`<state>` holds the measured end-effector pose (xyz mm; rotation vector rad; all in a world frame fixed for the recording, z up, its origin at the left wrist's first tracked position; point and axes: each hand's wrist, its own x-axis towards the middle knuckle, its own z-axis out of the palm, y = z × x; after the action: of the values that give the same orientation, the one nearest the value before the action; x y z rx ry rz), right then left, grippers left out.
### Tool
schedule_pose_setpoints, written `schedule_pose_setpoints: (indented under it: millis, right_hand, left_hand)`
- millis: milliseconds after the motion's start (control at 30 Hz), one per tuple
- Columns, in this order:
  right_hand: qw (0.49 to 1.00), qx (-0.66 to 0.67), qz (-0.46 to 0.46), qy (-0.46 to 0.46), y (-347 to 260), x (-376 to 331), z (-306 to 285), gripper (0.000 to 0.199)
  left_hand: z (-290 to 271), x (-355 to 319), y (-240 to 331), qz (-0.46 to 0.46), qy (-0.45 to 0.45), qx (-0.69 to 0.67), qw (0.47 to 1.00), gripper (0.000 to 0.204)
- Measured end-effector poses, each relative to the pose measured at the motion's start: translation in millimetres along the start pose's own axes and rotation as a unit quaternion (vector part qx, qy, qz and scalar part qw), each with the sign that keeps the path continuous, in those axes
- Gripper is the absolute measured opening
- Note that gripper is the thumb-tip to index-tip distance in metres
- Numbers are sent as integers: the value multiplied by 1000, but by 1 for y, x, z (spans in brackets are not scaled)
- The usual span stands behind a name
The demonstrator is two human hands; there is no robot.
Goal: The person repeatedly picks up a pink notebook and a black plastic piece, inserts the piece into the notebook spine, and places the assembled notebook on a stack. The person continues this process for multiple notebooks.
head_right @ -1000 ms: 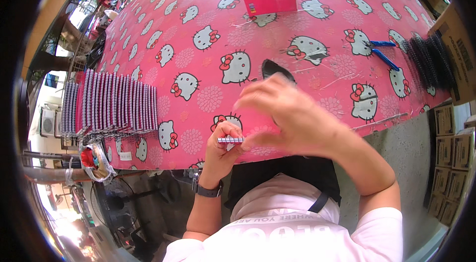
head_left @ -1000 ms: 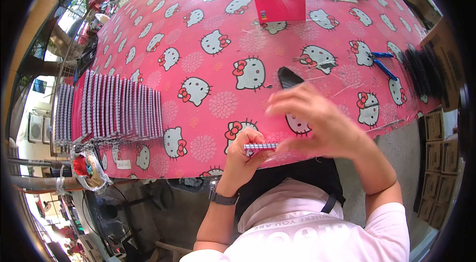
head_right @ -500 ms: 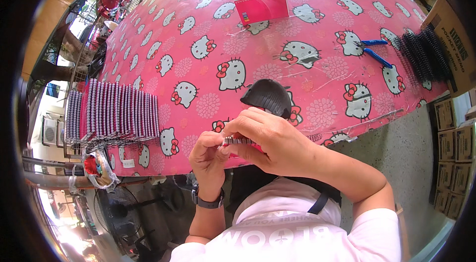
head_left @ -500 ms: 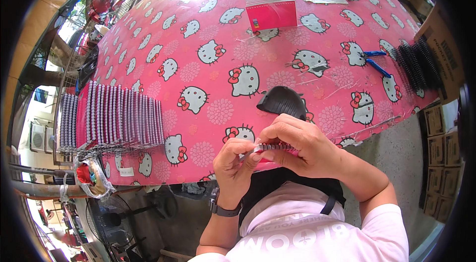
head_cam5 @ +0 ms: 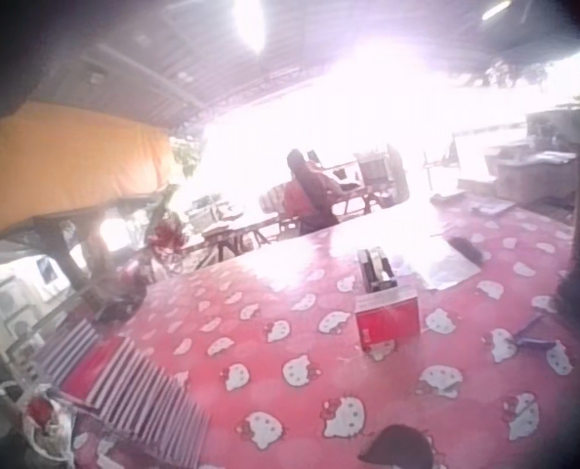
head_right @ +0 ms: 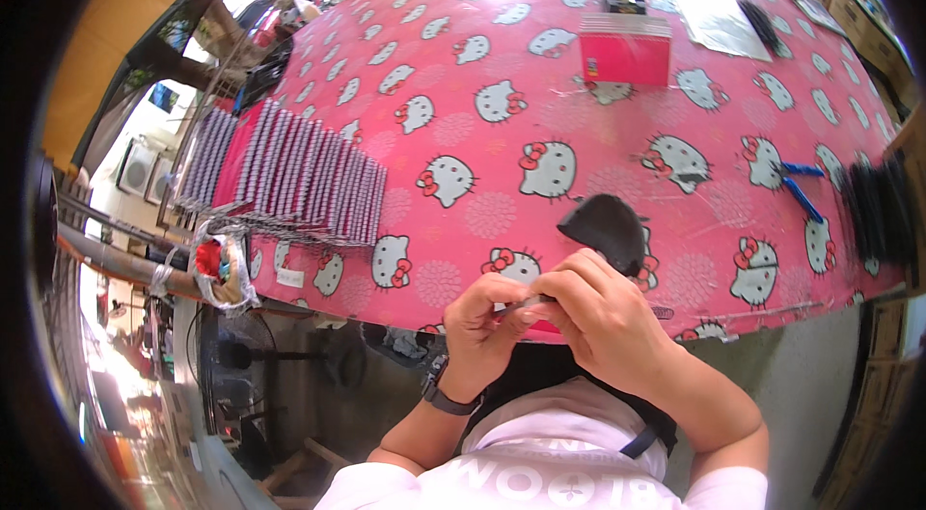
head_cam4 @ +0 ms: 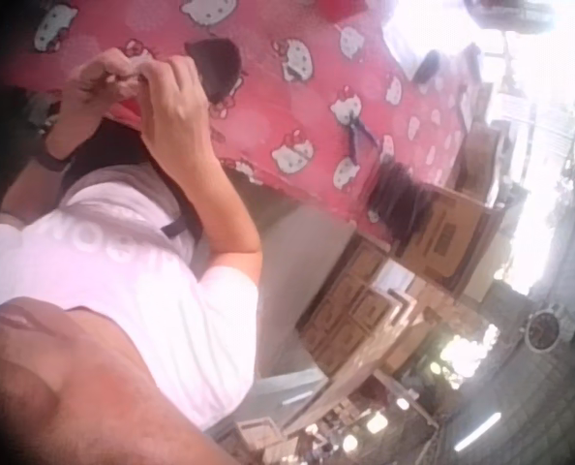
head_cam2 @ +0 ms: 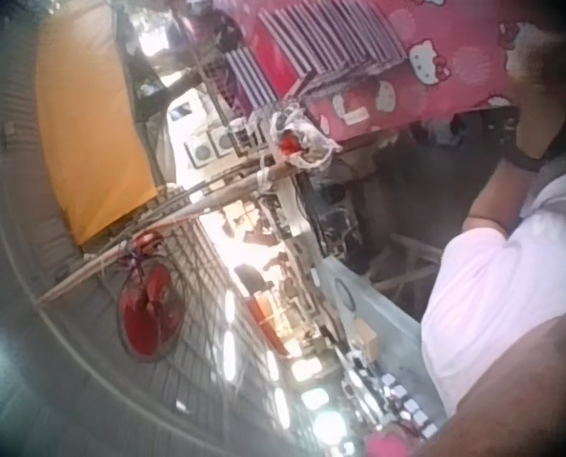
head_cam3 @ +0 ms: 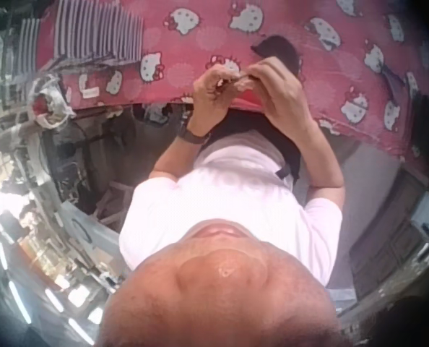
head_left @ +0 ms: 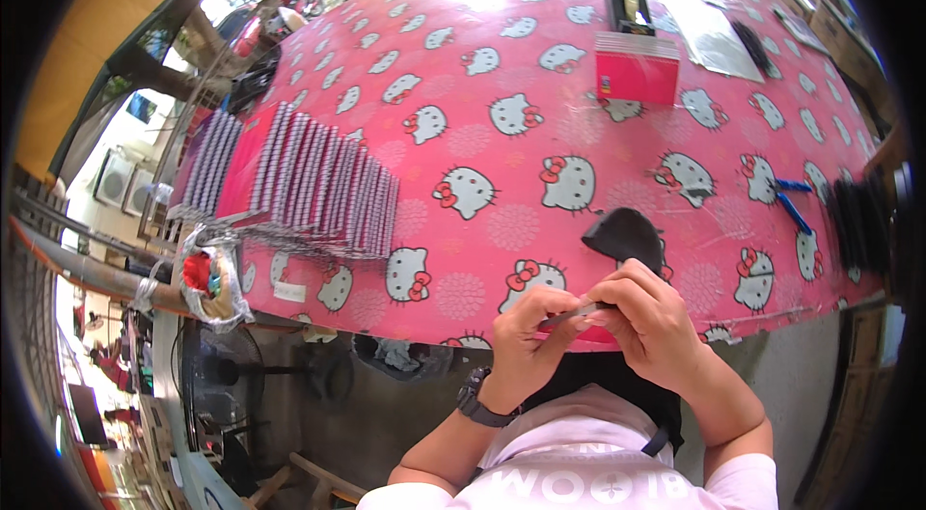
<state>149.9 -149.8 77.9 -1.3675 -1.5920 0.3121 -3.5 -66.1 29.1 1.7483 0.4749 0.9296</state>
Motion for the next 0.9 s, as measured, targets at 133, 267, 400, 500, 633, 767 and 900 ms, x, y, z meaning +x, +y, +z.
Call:
schedule_pose_setpoints:
  millis: [133, 267, 400, 500, 633, 767, 900]
  right_hand:
    - [999, -17, -27, -26, 1, 6, -1, 37]
    - [991, -95, -51, 75, 1, 14, -6, 66]
    - [985, -70, 4, 158, 22, 4, -24, 51]
    - [984, -69, 34, 161, 33, -10, -29, 35]
    - [986, -76, 65, 133, 43, -17, -32, 30]
    - [981, -94, 88, 147, 60, -11, -39, 24]
    - [979, -130, 70, 144, 90, 12, -48, 19]
  left_hand:
    - [-9, 14, 24, 77, -20, 207, 975, 26]
    - [-58, 25, 35, 24, 196, 190, 962, 34]
    - [-163, 79, 90, 224, 483, 170, 829, 49]
    - [-223, 94, 93, 169, 491, 257, 815, 49]
    - [-278, 87, 69, 30, 432, 610, 663, 51]
    - [-263, 86, 63, 113, 414, 645, 632, 52]
    - [-237, 90, 72, 119, 286, 590, 746, 44]
